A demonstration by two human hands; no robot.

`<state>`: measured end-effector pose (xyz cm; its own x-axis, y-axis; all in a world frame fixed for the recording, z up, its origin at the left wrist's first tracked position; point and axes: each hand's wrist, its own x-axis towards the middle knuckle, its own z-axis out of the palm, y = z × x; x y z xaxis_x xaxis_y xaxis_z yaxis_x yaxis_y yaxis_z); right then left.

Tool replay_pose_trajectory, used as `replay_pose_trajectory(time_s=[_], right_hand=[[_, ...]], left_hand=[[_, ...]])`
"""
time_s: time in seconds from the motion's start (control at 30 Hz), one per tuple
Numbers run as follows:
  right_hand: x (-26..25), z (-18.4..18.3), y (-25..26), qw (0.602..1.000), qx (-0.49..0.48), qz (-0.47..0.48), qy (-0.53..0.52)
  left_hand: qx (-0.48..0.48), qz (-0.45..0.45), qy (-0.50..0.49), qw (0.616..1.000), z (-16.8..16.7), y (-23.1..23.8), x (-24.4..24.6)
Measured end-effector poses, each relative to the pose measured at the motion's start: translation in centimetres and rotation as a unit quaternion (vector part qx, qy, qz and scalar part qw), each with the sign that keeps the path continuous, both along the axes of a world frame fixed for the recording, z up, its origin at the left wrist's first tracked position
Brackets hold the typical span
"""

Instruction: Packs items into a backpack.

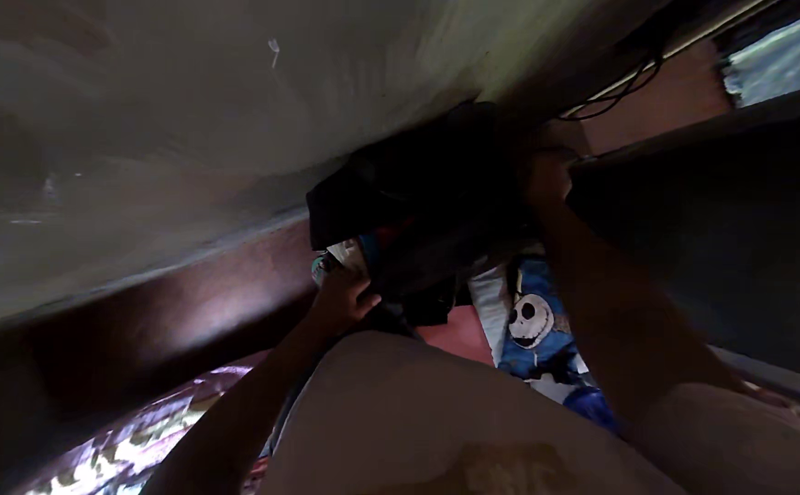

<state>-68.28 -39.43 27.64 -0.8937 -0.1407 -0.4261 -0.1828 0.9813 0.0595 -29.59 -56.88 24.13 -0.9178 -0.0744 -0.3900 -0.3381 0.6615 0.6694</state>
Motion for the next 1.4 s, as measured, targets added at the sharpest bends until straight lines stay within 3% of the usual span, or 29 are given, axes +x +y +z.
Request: replay_pose_trajectory(time_s=[0.17, 0.27, 0.33, 0.43, 0.5, 0.57, 0.67, 0.77, 0.9, 1.0, 1.13, 1.4], right_hand=[[5.5, 1.0, -1.0, 0.971, -0.216, 0.098, 0.013], [13.2, 1.2, -2.3, 0.912, -0.316, 0.233, -0.119], [17.5, -0.5, -3.5, 0.863, -0.283, 0.371, -0.194], [19.6, -0.9, -3.7, 0.834, -0.137, 0.454, -0.281], [19.2, 0.5, -2.9, 0.826, -0.049, 0.420, -0.372], [19.3, 1.3, -1.8, 0.834, -0.026, 0.348, -0.428], [20.4, -0.9, -0.1, 0.877, -0.053, 0.271, -0.392], [21.9, -2.9, 0.2, 0.901, -0.076, 0.317, -0.286], [23.0, -5.6, 0.7, 0.867, -0.185, 0.439, -0.150], [22.2, -8.1, -0.8, 0.846, -0.192, 0.482, -0.122], [19.5, -7.9, -2.9, 0.824, -0.247, 0.485, -0.156], [16.0, -5.7, -5.1, 0.850, -0.274, 0.344, -0.291]], left_hand=[[0.009, 0.001, -0.024, 1.000, 1.0, 0.6, 0.8], [0.007, -0.010, -0.054, 0.998, 1.7, 1.8, -0.4], [-0.002, -0.016, -0.031, 0.999, 1.6, 2.6, -0.9], [-0.015, -0.029, -0.030, 0.999, 1.5, 3.1, -0.5], [-0.009, -0.031, -0.061, 0.998, 1.7, 3.3, 0.0], [0.004, -0.035, -0.088, 0.995, 2.0, 3.9, 0.0], [0.008, -0.052, -0.112, 0.992, 2.3, 5.2, -0.6], [0.006, -0.070, -0.145, 0.987, 2.9, 6.5, -1.2], [-0.012, -0.065, -0.164, 0.984, 2.5, 7.8, -0.3], [-0.023, -0.080, -0.187, 0.979, 1.3, 8.4, 0.7], [-0.048, -0.083, -0.166, 0.981, -0.5, 8.8, 2.6], [-0.052, -0.066, -0.150, 0.985, -2.3, 9.0, 3.7]])
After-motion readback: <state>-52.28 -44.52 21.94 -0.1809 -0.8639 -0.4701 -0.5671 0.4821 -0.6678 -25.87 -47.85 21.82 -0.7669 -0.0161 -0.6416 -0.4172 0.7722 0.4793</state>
